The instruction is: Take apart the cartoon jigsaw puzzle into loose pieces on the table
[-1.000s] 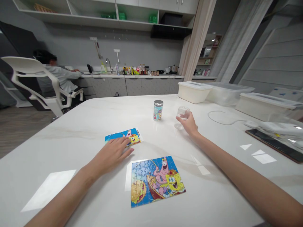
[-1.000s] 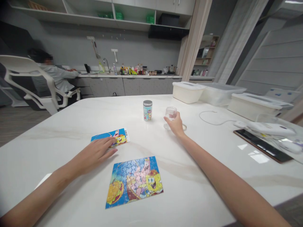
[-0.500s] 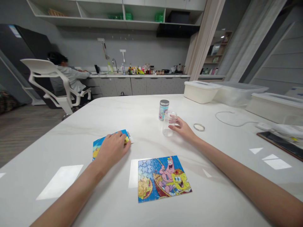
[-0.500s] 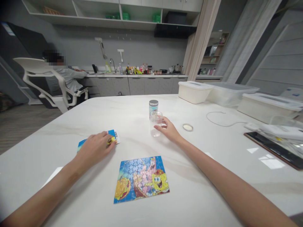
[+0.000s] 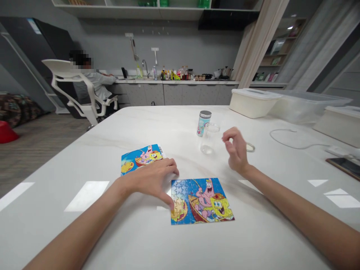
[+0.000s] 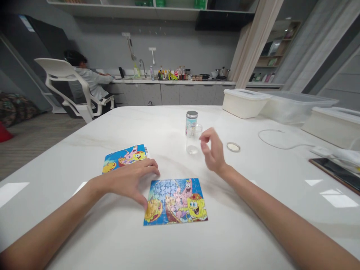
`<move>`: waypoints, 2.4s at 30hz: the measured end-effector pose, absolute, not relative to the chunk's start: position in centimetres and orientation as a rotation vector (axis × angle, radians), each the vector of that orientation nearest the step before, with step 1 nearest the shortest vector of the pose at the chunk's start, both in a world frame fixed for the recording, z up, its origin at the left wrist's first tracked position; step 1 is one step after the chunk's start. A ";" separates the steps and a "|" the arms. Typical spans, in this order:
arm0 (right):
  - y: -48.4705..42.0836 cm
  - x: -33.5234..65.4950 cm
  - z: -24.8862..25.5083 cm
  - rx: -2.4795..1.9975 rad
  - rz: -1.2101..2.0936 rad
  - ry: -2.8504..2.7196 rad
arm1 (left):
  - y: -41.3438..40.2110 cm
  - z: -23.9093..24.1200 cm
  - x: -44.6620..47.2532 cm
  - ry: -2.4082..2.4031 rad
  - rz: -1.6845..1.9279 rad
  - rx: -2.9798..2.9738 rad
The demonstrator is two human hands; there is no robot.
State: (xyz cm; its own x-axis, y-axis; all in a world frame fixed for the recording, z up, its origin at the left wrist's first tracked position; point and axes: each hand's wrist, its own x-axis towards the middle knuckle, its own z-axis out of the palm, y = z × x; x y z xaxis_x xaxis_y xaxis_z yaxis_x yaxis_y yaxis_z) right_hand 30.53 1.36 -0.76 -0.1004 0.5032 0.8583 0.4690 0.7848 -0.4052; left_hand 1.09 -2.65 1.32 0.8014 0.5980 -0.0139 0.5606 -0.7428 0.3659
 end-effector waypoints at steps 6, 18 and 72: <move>-2.6 26.2 -0.1 -0.708 0.420 -2.622 | -3.4 1.8 1.6 0.838 0.092 2.593; -4.8 25.2 -0.5 -0.862 0.483 -2.692 | -4.0 1.9 2.5 1.002 0.010 2.401; -4.0 25.6 -1.3 -0.547 0.233 -2.822 | -1.4 -1.3 2.3 1.038 0.492 1.752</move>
State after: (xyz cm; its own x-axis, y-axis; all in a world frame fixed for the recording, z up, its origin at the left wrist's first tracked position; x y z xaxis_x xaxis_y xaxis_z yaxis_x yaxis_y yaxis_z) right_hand 25.57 -3.99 -1.29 -0.8962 0.3857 0.2192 0.3446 0.9164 -0.2036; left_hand 2.29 -1.44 -1.33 0.5488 0.8251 -0.1343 0.4185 -0.1321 0.8986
